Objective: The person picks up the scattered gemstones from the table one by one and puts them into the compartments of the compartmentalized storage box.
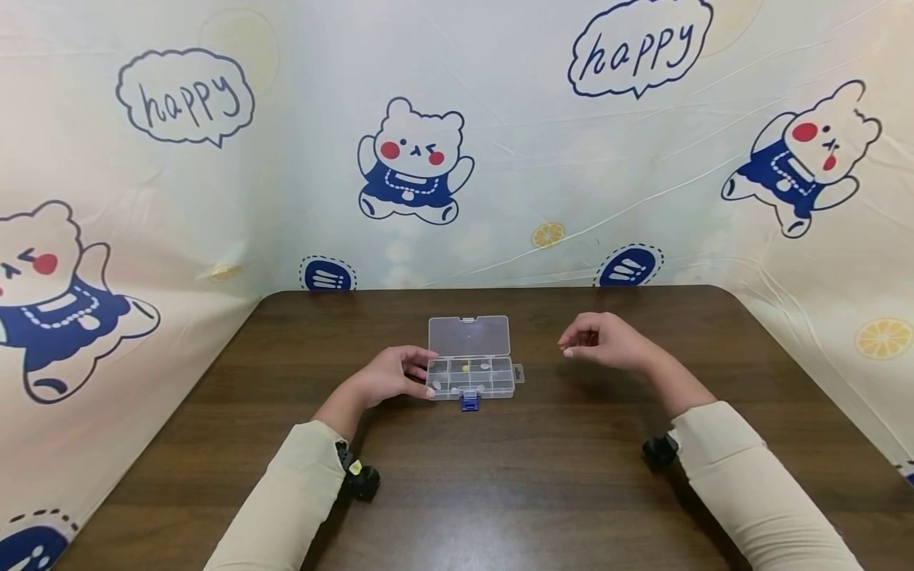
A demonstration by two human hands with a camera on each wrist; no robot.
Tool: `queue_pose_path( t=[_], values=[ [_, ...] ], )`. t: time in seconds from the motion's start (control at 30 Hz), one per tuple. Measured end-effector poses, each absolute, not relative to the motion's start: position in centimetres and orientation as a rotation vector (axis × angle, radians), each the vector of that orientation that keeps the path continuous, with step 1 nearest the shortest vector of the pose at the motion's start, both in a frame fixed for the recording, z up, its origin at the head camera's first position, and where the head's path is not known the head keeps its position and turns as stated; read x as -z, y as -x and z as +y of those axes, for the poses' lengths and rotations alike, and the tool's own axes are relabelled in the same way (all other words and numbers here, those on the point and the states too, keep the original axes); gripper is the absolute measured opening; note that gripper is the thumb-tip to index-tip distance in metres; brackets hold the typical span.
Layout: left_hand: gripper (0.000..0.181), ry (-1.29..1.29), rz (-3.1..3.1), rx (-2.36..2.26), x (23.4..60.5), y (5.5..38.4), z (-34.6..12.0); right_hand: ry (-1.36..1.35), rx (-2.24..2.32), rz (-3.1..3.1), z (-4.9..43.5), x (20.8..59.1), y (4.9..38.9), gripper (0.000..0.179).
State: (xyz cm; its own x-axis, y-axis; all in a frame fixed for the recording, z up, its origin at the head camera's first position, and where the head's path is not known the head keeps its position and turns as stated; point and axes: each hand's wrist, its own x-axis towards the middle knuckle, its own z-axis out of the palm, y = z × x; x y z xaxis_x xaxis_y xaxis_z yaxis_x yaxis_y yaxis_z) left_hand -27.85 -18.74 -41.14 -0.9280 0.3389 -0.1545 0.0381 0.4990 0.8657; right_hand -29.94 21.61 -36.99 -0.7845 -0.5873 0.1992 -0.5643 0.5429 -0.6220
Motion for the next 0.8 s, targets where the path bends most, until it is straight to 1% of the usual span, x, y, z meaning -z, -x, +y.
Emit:
queue_pose_path(
  t=[0.17, 0.5, 0.8],
  values=[
    [0.066, -0.314, 2.44, -1.396, 41.1, 27.9, -18.8, 1.038, 1.053, 2.713, 20.7, 36.8, 29.8, 0.014],
    [0.067, -0.306, 2.433, -1.398, 40.8, 27.7, -18.6, 1.137, 1.029, 2.675, 18.7, 36.5, 30.0, 0.012],
    [0.063, -0.327, 2.426, -1.392, 37.9, 25.6, -17.7, 1.161, 0.92, 2.648, 16.6, 36.2, 30.0, 0.01]
  ],
)
